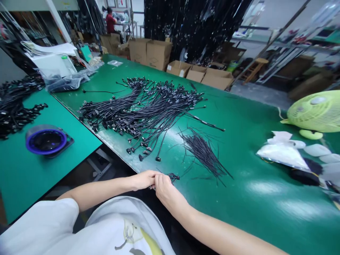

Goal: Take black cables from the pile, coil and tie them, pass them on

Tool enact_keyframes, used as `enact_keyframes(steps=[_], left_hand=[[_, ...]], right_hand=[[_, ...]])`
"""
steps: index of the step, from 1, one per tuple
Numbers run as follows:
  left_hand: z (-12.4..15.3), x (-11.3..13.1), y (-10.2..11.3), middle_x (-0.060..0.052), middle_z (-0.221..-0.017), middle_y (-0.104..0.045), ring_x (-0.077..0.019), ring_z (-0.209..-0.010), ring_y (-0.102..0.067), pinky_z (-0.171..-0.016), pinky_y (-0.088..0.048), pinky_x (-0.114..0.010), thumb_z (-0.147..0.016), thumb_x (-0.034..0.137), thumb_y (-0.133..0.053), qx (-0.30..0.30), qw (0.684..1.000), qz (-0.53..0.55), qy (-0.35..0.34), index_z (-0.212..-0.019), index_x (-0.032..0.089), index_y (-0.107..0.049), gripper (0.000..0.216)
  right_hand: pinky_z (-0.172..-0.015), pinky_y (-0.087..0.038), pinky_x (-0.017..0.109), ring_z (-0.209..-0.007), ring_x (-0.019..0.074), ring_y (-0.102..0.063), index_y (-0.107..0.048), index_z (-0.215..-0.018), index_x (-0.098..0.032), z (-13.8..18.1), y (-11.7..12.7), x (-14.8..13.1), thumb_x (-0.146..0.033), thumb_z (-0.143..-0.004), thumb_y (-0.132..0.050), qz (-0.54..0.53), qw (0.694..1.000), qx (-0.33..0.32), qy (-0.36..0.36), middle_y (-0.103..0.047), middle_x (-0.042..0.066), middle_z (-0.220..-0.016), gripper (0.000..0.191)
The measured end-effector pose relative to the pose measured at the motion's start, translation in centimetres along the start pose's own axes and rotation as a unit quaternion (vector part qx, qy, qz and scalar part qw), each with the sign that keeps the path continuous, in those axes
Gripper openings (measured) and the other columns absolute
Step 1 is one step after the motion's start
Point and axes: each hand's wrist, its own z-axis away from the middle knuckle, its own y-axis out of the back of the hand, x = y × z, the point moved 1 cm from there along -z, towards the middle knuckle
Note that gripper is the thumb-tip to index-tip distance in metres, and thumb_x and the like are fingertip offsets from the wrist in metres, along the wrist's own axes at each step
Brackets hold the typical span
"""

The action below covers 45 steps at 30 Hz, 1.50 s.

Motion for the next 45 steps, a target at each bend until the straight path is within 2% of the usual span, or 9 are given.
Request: enact_keyframes(steps=[6, 12, 16, 22, 27, 30, 36, 40, 45], left_hand=[[0.0, 0.7, -0.2, 0.002, -0.064, -0.056, -0.0122, -0.061, -0.047, -0.062, -0.037, -0.027, -0.076, 0.009, -0.047, 0.025, 0.999, -0.001, -0.028, -0.090, 0.013, -0.069, 0.027], [-0.3, 2.2, -0.1, -0.007, -0.120, -0.065, -0.0230, -0.122, -0.049, -0.106, -0.034, -0.035, -0.080, 0.021, -0.059, 0.089, 0.987, 0.122, -0.057, -0.120, 0.018, -0.063, 0.040], [0.2, 4.1, 0.3, -0.011, -0.115, -0.066, -0.0252, -0.120, -0.052, -0.108, -0.035, -0.041, -0.097, 0.048, -0.035, 0.152, 0.963, 0.160, -0.154, -0.115, 0.013, -0.066, 0.050], [2.6, 5.3, 0.5, -0.008, -0.095, -0.065, -0.0209, -0.097, -0.052, -0.102, -0.035, -0.035, -0.098, 0.055, -0.025, 0.105, 0.943, -0.153, -0.275, -0.077, 0.018, -0.074, 0.065], [1.1, 4.1, 1.1, -0.007, -0.075, -0.064, -0.0199, -0.078, -0.055, -0.082, -0.045, -0.034, -0.093, 0.067, -0.015, 0.048, 0.991, -0.006, -0.123, -0.079, 0.016, -0.073, 0.079], [1.4, 5.2, 1.7, -0.007, -0.072, -0.060, -0.0191, -0.075, -0.054, -0.076, -0.045, -0.031, -0.092, 0.070, -0.021, 0.058, 0.987, 0.062, -0.136, -0.069, 0.015, -0.072, 0.078], [2.8, 5.1, 1.0, -0.004, -0.078, -0.056, -0.0162, -0.079, -0.054, -0.081, -0.042, -0.028, -0.091, 0.046, -0.054, 0.084, 0.969, -0.122, -0.197, -0.060, 0.016, -0.066, 0.045], [1.4, 2.8, 0.1, -0.007, -0.107, -0.062, -0.0202, -0.103, -0.058, -0.093, -0.044, -0.033, -0.090, 0.045, -0.056, 0.160, 0.969, -0.091, -0.163, -0.105, 0.018, -0.062, 0.032], [0.8, 2.1, -1.7, -0.011, -0.155, -0.034, -0.0220, -0.146, -0.025, -0.120, -0.019, -0.037, -0.098, 0.049, -0.035, 0.067, 0.976, -0.138, -0.154, -0.146, 0.019, -0.035, 0.057]], right_hand=[[-0.052, -0.030, 0.034, -0.055, 0.0213, -0.042, -0.061, -0.065, -0.012, 0.0, -1.3, 0.8, 0.005, -0.073, -0.032, -0.026, 0.999, 0.000, -0.048, -0.047, 0.009, -0.060, 0.035], [-0.054, -0.031, 0.029, -0.053, 0.0151, -0.050, -0.060, -0.071, -0.016, -1.1, -2.9, 3.2, -0.005, -0.083, -0.044, -0.229, 0.951, 0.052, -0.202, -0.056, 0.003, -0.061, 0.023], [-0.059, -0.034, 0.025, -0.063, 0.0132, -0.056, -0.061, -0.075, -0.018, -1.8, -2.5, 1.8, -0.022, -0.096, -0.039, -0.376, 0.860, 0.079, -0.337, -0.062, 0.003, -0.070, 0.031], [-0.059, -0.037, 0.024, -0.062, 0.0140, -0.054, -0.053, -0.064, -0.019, 0.0, -2.9, 3.5, -0.035, -0.094, -0.042, -0.591, 0.666, 0.095, -0.444, -0.057, 0.000, -0.063, 0.036], [-0.066, -0.037, 0.025, -0.068, 0.0139, -0.054, -0.056, -0.071, -0.019, 0.3, -0.6, 3.0, -0.030, -0.096, -0.041, -0.550, 0.726, 0.134, -0.390, -0.060, 0.002, -0.072, 0.031], [-0.065, -0.036, 0.024, -0.066, 0.0130, -0.052, -0.056, -0.071, -0.019, -0.2, -0.6, 1.8, -0.027, -0.097, -0.040, -0.560, 0.756, 0.097, -0.326, -0.059, 0.002, -0.071, 0.032], [-0.064, -0.034, 0.025, -0.066, 0.0133, -0.050, -0.054, -0.070, -0.019, 1.3, -3.0, 2.8, -0.029, -0.098, -0.041, -0.511, 0.708, 0.106, -0.476, -0.055, 0.001, -0.070, 0.032], [-0.065, -0.036, 0.026, -0.067, 0.0142, -0.050, -0.056, -0.075, -0.019, 1.3, -2.9, 2.1, -0.030, -0.099, -0.039, -0.503, 0.704, 0.148, -0.479, -0.055, 0.002, -0.072, 0.031], [-0.074, -0.042, 0.028, -0.079, 0.0169, -0.057, -0.057, -0.083, -0.020, 1.0, -2.9, 1.1, -0.032, -0.100, -0.034, -0.532, 0.652, 0.158, -0.517, -0.060, 0.005, -0.082, 0.032]])
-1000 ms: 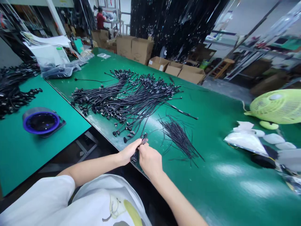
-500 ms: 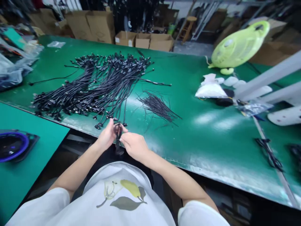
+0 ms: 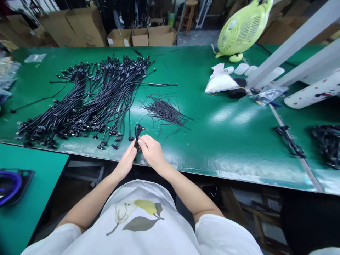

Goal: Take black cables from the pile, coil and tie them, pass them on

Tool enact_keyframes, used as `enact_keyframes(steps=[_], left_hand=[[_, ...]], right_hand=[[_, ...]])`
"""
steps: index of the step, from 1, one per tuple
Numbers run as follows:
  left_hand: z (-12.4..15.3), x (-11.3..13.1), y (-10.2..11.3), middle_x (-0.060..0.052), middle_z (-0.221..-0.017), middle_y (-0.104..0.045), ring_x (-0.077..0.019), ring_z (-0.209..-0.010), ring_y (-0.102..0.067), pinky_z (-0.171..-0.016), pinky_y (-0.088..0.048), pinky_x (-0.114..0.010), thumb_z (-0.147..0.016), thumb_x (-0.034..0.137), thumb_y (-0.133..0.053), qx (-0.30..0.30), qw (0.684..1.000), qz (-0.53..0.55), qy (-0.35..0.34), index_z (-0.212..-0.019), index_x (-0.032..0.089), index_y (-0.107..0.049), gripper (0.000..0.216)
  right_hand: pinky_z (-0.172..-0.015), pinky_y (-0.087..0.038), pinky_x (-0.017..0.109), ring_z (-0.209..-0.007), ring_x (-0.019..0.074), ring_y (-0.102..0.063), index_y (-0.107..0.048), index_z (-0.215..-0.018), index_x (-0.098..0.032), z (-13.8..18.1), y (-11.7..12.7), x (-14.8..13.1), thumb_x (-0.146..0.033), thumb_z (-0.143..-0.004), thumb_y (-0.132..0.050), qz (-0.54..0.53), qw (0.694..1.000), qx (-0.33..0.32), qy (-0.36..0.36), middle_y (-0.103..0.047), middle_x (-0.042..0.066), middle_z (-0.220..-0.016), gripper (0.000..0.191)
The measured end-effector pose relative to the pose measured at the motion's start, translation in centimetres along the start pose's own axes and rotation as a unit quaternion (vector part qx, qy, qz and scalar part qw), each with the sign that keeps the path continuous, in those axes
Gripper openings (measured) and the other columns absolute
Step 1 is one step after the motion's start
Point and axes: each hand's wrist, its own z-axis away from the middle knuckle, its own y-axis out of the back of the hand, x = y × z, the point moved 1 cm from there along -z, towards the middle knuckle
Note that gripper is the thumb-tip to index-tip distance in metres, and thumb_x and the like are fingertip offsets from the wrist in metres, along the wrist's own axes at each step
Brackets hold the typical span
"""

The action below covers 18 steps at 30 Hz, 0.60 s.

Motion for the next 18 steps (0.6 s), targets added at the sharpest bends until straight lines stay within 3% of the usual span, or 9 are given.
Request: enact_keyframes(steps=[3, 6, 8, 11, 12, 13, 15, 17, 18], left_hand=[[0.2, -0.2, -0.9, -0.010, -0.163, -0.011, -0.0219, -0.150, -0.010, -0.122, -0.010, -0.039, -0.099, 0.051, -0.031, -0.017, 0.998, -0.043, -0.047, -0.155, 0.020, -0.010, 0.067], [0.1, -1.0, -1.5, -0.012, -0.164, -0.002, -0.0255, -0.151, -0.002, -0.122, -0.006, -0.045, -0.097, 0.054, -0.031, -0.027, 0.984, -0.138, -0.106, -0.155, 0.019, -0.002, 0.074], [-0.3, -1.3, -1.6, -0.017, -0.162, -0.008, -0.0290, -0.150, -0.008, -0.121, -0.011, -0.048, -0.096, 0.056, -0.036, -0.061, 0.968, -0.199, -0.141, -0.155, 0.015, -0.005, 0.079], [-0.9, -0.6, -1.0, -0.019, -0.147, -0.043, -0.0292, -0.137, -0.040, -0.112, -0.034, -0.046, -0.096, 0.050, -0.039, -0.119, 0.943, -0.265, -0.163, -0.152, 0.016, -0.024, 0.066], [-1.1, -0.2, -0.4, -0.017, -0.137, -0.054, -0.0280, -0.127, -0.050, -0.107, -0.039, -0.045, -0.097, 0.046, -0.039, -0.109, 0.935, -0.295, -0.164, -0.148, 0.019, -0.033, 0.058], [-1.3, 0.1, 0.4, -0.014, -0.124, -0.062, -0.0276, -0.116, -0.056, -0.102, -0.042, -0.046, -0.098, 0.042, -0.039, -0.062, 0.926, -0.334, -0.165, -0.143, 0.020, -0.042, 0.050], [-2.2, 0.3, 2.5, -0.015, -0.113, -0.064, -0.0307, -0.109, -0.057, -0.098, -0.043, -0.049, -0.096, 0.041, -0.041, 0.045, 0.890, -0.421, -0.168, -0.138, 0.017, -0.048, 0.048], [-3.5, -0.5, 4.6, -0.021, -0.120, -0.058, -0.0360, -0.112, -0.053, -0.097, -0.042, -0.052, -0.096, 0.043, -0.040, 0.065, 0.843, -0.510, -0.159, -0.133, 0.012, -0.052, 0.050], [-4.1, -1.2, 5.3, -0.021, -0.119, -0.058, -0.0369, -0.108, -0.054, -0.093, -0.043, -0.052, -0.095, 0.044, -0.039, 0.043, 0.825, -0.540, -0.162, -0.128, 0.012, -0.056, 0.049]], right_hand=[[-0.086, -0.044, 0.034, -0.095, 0.0205, -0.058, -0.059, -0.103, -0.019, 0.3, 0.1, 0.0, -0.033, -0.101, -0.028, 0.010, 1.000, -0.018, -0.004, -0.063, 0.009, -0.102, 0.034], [-0.090, -0.045, 0.032, -0.103, 0.0187, -0.058, -0.056, -0.114, -0.019, 1.3, 0.5, -0.1, -0.033, -0.102, -0.027, -0.056, 0.997, -0.058, 0.002, -0.062, 0.009, -0.114, 0.035], [-0.083, -0.046, 0.029, -0.094, 0.0172, -0.061, -0.059, -0.105, -0.019, 2.1, 1.1, 0.3, -0.035, -0.102, -0.025, -0.058, 0.996, -0.063, -0.021, -0.065, 0.007, -0.103, 0.037], [-0.075, -0.044, 0.026, -0.080, 0.0158, -0.061, -0.060, -0.090, -0.020, 2.7, 3.3, 2.9, -0.035, -0.103, -0.021, 0.044, 0.995, -0.042, -0.083, -0.066, 0.005, -0.085, 0.044], [-0.075, -0.043, 0.025, -0.081, 0.0155, -0.062, -0.061, -0.090, -0.020, 2.8, 4.6, 4.3, -0.034, -0.103, -0.021, 0.106, 0.988, -0.028, -0.112, -0.066, 0.005, -0.085, 0.045], [-0.076, -0.042, 0.024, -0.083, 0.0155, -0.062, -0.061, -0.092, -0.020, 2.9, 6.3, 6.0, -0.034, -0.103, -0.022, 0.173, 0.974, -0.010, -0.146, -0.067, 0.005, -0.088, 0.044], [-0.076, -0.041, 0.024, -0.088, 0.0165, -0.061, -0.063, -0.096, -0.019, 3.3, 10.7, 9.9, -0.033, -0.102, -0.025, 0.300, 0.926, 0.037, -0.226, -0.067, 0.007, -0.095, 0.040], [-0.074, -0.039, 0.026, -0.088, 0.0184, -0.059, -0.064, -0.098, -0.016, 4.2, 16.1, 13.8, -0.033, -0.101, -0.030, 0.379, 0.871, 0.085, -0.300, -0.066, 0.011, -0.099, 0.038], [-0.073, -0.039, 0.027, -0.087, 0.0192, -0.059, -0.064, -0.099, -0.014, 4.9, 18.8, 15.4, -0.032, -0.100, -0.031, 0.402, 0.848, 0.106, -0.330, -0.065, 0.014, -0.099, 0.037]])
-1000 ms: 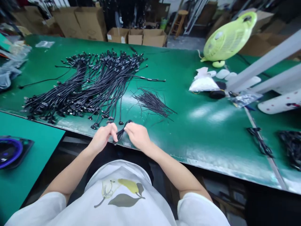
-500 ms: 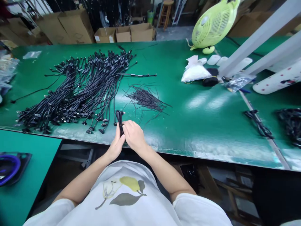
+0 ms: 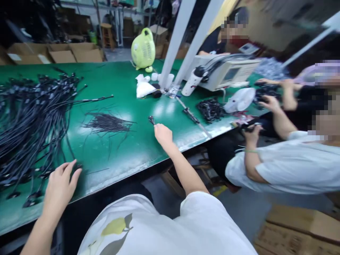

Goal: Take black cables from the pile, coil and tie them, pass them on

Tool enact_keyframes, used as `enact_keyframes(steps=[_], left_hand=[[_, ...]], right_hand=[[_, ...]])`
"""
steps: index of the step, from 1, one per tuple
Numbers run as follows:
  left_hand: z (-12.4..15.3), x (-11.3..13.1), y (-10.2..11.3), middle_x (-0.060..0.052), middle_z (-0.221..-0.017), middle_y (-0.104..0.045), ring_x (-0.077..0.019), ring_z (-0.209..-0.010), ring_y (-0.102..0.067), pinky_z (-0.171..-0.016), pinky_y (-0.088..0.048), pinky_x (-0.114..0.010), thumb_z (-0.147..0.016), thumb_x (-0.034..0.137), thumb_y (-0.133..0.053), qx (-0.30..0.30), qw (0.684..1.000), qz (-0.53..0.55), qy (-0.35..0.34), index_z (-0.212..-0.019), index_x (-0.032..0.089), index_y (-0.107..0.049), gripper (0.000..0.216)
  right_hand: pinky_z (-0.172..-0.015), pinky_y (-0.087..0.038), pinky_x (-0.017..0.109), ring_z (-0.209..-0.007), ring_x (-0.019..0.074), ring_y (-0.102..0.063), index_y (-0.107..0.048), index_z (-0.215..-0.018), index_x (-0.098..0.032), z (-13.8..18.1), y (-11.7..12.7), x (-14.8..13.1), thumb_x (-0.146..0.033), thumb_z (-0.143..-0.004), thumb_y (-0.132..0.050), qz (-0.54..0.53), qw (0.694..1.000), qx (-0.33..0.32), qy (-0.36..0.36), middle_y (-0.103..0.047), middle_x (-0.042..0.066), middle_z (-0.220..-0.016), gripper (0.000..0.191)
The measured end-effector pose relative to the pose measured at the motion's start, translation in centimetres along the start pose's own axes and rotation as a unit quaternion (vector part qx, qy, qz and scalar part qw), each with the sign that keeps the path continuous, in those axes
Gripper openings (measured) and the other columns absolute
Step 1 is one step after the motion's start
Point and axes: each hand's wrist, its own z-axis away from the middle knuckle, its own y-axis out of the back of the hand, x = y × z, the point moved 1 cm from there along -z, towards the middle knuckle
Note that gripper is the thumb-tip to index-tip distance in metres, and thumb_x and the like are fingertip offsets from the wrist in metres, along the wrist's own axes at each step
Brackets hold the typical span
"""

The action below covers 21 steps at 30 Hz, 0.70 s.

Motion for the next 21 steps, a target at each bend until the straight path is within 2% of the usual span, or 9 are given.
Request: enact_keyframes(steps=[3, 5, 10, 12, 14, 16, 18, 19, 21], left_hand=[[-0.2, -1.7, -1.2, -0.018, -0.114, -0.061, -0.0350, -0.100, -0.056, -0.089, -0.044, -0.048, -0.094, 0.046, -0.038, -0.026, 0.999, -0.015, -0.029, -0.117, 0.016, -0.060, 0.043], [0.0, -1.6, -1.4, -0.017, -0.111, -0.063, -0.0342, -0.099, -0.057, -0.089, -0.044, -0.047, -0.094, 0.045, -0.039, -0.029, 1.000, 0.005, -0.012, -0.109, 0.017, -0.061, 0.039], [0.0, -0.4, -0.3, -0.014, -0.102, -0.064, -0.0323, -0.098, -0.058, -0.088, -0.042, -0.044, -0.089, 0.037, -0.045, -0.057, 0.989, 0.112, 0.083, -0.092, 0.018, -0.060, 0.025], [-0.1, -0.5, 0.4, -0.010, -0.097, -0.063, -0.0280, -0.093, -0.058, -0.086, -0.042, -0.041, -0.085, 0.033, -0.048, -0.065, 0.962, 0.224, 0.144, -0.089, 0.019, -0.059, 0.018], [0.1, -0.5, 1.5, -0.006, -0.090, -0.061, -0.0223, -0.084, -0.058, -0.081, -0.043, -0.036, -0.079, 0.030, -0.051, -0.059, 0.890, 0.401, 0.210, -0.084, 0.020, -0.056, 0.013], [0.4, 0.0, 2.7, -0.002, -0.083, -0.056, -0.0167, -0.075, -0.054, -0.074, -0.042, -0.031, -0.074, 0.028, -0.054, -0.051, 0.769, 0.586, 0.249, -0.079, 0.019, -0.051, 0.010], [0.4, 1.0, 4.0, 0.000, -0.079, -0.051, -0.0130, -0.071, -0.050, -0.068, -0.040, -0.026, -0.069, 0.023, -0.057, -0.051, 0.655, 0.709, 0.255, -0.075, 0.018, -0.047, 0.013], [0.4, 1.6, 4.7, 0.000, -0.078, -0.050, -0.0120, -0.069, -0.048, -0.066, -0.038, -0.025, -0.067, 0.020, -0.058, -0.055, 0.618, 0.743, 0.251, -0.075, 0.018, -0.046, 0.014], [0.3, 2.9, 6.1, 0.001, -0.077, -0.047, -0.0111, -0.068, -0.046, -0.062, -0.035, -0.024, -0.066, 0.017, -0.059, -0.062, 0.580, 0.777, 0.238, -0.075, 0.018, -0.045, 0.016]], right_hand=[[-0.073, -0.037, 0.029, -0.087, 0.0209, -0.056, -0.065, -0.104, -0.009, -3.0, 1.2, 6.5, -0.026, -0.097, -0.035, 0.056, 0.994, 0.039, -0.084, -0.063, 0.020, -0.103, 0.035], [-0.072, -0.037, 0.032, -0.088, 0.0224, -0.055, -0.066, -0.105, -0.007, -3.9, 1.4, 8.9, -0.023, -0.096, -0.036, 0.070, 0.990, 0.055, -0.108, -0.061, 0.024, -0.106, 0.035], [-0.068, -0.037, 0.046, -0.087, 0.0321, -0.057, -0.070, -0.096, -0.010, -5.1, 1.4, 10.4, -0.030, -0.095, -0.032, 0.066, 0.989, 0.083, -0.106, -0.060, 0.030, -0.098, 0.043], [-0.070, -0.035, 0.055, -0.096, 0.0407, -0.057, -0.069, -0.103, -0.011, -5.8, 1.3, 9.8, -0.037, -0.094, -0.030, 0.055, 0.986, 0.127, -0.089, -0.056, 0.036, -0.107, 0.047], [-0.074, -0.035, 0.059, -0.105, 0.0454, -0.055, -0.065, -0.115, -0.012, -6.1, 0.9, 7.7, -0.039, -0.092, -0.031, 0.028, 0.986, 0.162, -0.036, -0.051, 0.038, -0.120, 0.049], [-0.078, -0.042, 0.056, -0.106, 0.0412, -0.057, -0.061, -0.123, -0.015, -5.3, 0.0, 3.6, -0.039, -0.091, -0.035, -0.015, 0.986, 0.152, 0.062, -0.054, 0.032, -0.123, 0.047], [-0.083, -0.049, 0.045, -0.099, 0.0302, -0.063, -0.055, -0.130, -0.018, -3.4, -0.9, -2.8, -0.037, -0.090, -0.040, -0.076, 0.976, 0.085, 0.186, -0.062, 0.020, -0.117, 0.046], [-0.085, -0.050, 0.041, -0.097, 0.0257, -0.063, -0.049, -0.137, -0.018, -2.1, -1.2, -6.6, -0.036, -0.091, -0.042, -0.123, 0.958, 0.030, 0.256, -0.062, 0.017, -0.121, 0.049], [-0.084, -0.051, 0.033, -0.094, 0.0196, -0.063, -0.032, -0.148, -0.022, 0.1, -1.6, -14.9, -0.034, -0.093, -0.045, -0.179, 0.917, -0.056, 0.352, -0.056, 0.012, -0.131, 0.058]])
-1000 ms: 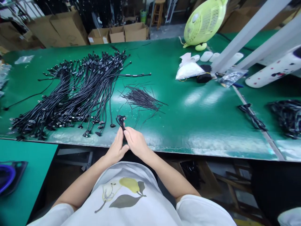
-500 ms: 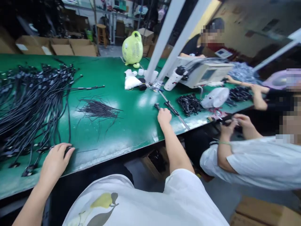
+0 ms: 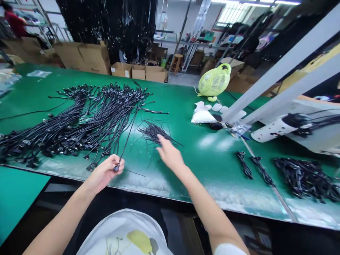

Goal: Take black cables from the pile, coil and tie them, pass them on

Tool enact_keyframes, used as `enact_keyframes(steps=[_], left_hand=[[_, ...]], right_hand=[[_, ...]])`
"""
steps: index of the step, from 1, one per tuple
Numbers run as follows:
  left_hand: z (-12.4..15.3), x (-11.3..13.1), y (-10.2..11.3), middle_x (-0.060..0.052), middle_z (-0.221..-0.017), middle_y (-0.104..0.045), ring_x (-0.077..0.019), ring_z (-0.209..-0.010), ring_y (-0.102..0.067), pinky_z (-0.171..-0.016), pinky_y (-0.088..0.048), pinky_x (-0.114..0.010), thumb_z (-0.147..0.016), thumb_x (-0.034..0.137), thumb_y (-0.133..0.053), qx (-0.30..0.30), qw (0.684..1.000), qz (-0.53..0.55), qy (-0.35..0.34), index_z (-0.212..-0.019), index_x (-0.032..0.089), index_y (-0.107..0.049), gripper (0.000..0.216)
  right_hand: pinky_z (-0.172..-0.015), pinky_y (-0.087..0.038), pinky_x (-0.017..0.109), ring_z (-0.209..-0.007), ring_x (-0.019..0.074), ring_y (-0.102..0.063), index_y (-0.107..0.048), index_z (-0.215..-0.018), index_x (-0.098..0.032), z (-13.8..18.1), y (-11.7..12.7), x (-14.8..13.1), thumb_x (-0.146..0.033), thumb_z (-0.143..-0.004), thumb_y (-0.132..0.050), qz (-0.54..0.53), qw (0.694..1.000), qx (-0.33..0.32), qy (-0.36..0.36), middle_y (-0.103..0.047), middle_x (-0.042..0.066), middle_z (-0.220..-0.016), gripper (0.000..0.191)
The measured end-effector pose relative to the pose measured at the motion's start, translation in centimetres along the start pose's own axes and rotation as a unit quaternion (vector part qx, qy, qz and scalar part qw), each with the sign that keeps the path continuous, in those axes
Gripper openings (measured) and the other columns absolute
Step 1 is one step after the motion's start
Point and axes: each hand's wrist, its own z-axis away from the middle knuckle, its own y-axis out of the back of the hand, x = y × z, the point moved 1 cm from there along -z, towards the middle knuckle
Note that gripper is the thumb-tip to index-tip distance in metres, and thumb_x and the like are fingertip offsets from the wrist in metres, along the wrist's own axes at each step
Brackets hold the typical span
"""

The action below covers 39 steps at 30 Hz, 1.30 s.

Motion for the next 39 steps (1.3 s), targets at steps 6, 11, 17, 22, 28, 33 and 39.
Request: enact_keyframes(steps=[6, 11, 17, 22, 28, 33, 39], left_hand=[[3.9, 1.6, -1.4, 0.000, -0.078, -0.047, -0.0116, -0.065, -0.044, -0.060, -0.034, -0.026, -0.074, 0.027, -0.064, -0.073, 0.997, 0.010, -0.010, -0.077, 0.019, -0.045, 0.021], [6.6, 1.3, 4.4, 0.002, -0.074, -0.047, -0.0099, -0.060, -0.044, -0.057, -0.032, -0.024, -0.074, 0.034, -0.071, -0.006, 1.000, -0.006, -0.029, -0.076, 0.019, -0.043, 0.032], [6.4, -0.3, 8.1, 0.007, -0.060, -0.040, -0.0076, -0.049, -0.031, -0.053, -0.023, -0.024, -0.084, 0.052, -0.063, -0.009, 0.991, -0.132, -0.016, -0.081, 0.020, -0.042, 0.038], [5.8, 1.0, 8.0, -0.001, -0.068, -0.053, -0.0168, -0.068, -0.048, -0.071, -0.039, -0.030, -0.089, 0.049, -0.057, -0.018, 0.965, -0.261, -0.010, -0.093, 0.019, -0.064, 0.031], [6.5, 2.8, 9.9, -0.009, -0.092, -0.061, -0.0250, -0.094, -0.058, -0.089, -0.049, -0.039, -0.076, 0.051, -0.071, 0.071, 0.988, -0.076, -0.112, -0.060, 0.018, -0.060, 0.038], [6.0, 3.7, 9.3, -0.011, -0.120, -0.063, -0.0259, -0.110, -0.061, -0.100, -0.048, -0.043, -0.085, 0.041, -0.062, 0.158, 0.962, -0.104, -0.195, -0.088, 0.018, -0.066, 0.023], [2.8, 1.4, 3.2, -0.013, -0.127, -0.061, -0.0244, -0.121, -0.055, -0.111, -0.036, -0.041, -0.090, 0.026, -0.049, 0.069, 0.837, -0.479, -0.256, -0.119, 0.018, -0.060, 0.032]], right_hand=[[-0.081, -0.043, 0.024, -0.097, 0.0167, -0.059, -0.056, -0.131, -0.020, -14.2, -4.4, -9.5, -0.033, -0.096, -0.049, 0.053, 0.991, -0.117, 0.047, -0.064, 0.009, -0.117, 0.038], [-0.078, -0.039, 0.026, -0.090, 0.0188, -0.057, -0.068, -0.102, -0.006, -21.5, -1.6, -6.5, -0.021, -0.098, -0.042, 0.094, 0.994, -0.048, -0.003, -0.067, 0.016, -0.100, 0.030], [-0.085, -0.033, 0.023, -0.099, 0.0134, -0.051, -0.062, -0.113, -0.008, -24.3, 4.8, -6.5, -0.030, -0.103, -0.036, 0.114, 0.988, 0.089, 0.056, -0.062, 0.010, -0.112, 0.035], [-0.081, -0.032, 0.022, -0.094, 0.0071, -0.049, -0.060, -0.105, 0.000, -25.0, 9.5, -4.6, -0.039, -0.100, -0.032, 0.156, 0.977, 0.137, 0.048, -0.059, 0.012, -0.114, 0.048], [-0.068, -0.030, 0.023, -0.077, 0.0066, -0.052, -0.059, -0.085, -0.008, -21.0, 10.4, -1.4, -0.035, -0.099, -0.042, 0.203, 0.974, 0.092, 0.046, -0.063, 0.009, -0.091, 0.035], [-0.056, -0.018, 0.029, -0.059, 0.0124, -0.043, -0.057, -0.091, -0.017, -12.2, 7.6, -3.4, -0.022, -0.098, -0.048, 0.208, 0.974, 0.041, 0.082, -0.058, 0.006, -0.078, 0.013], [-0.051, -0.017, 0.029, -0.060, 0.0139, -0.048, -0.058, -0.092, -0.023, -0.3, 4.2, -12.4, -0.010, -0.088, -0.050, 0.127, 0.929, -0.190, 0.290, -0.061, 0.004, -0.077, 0.016]])
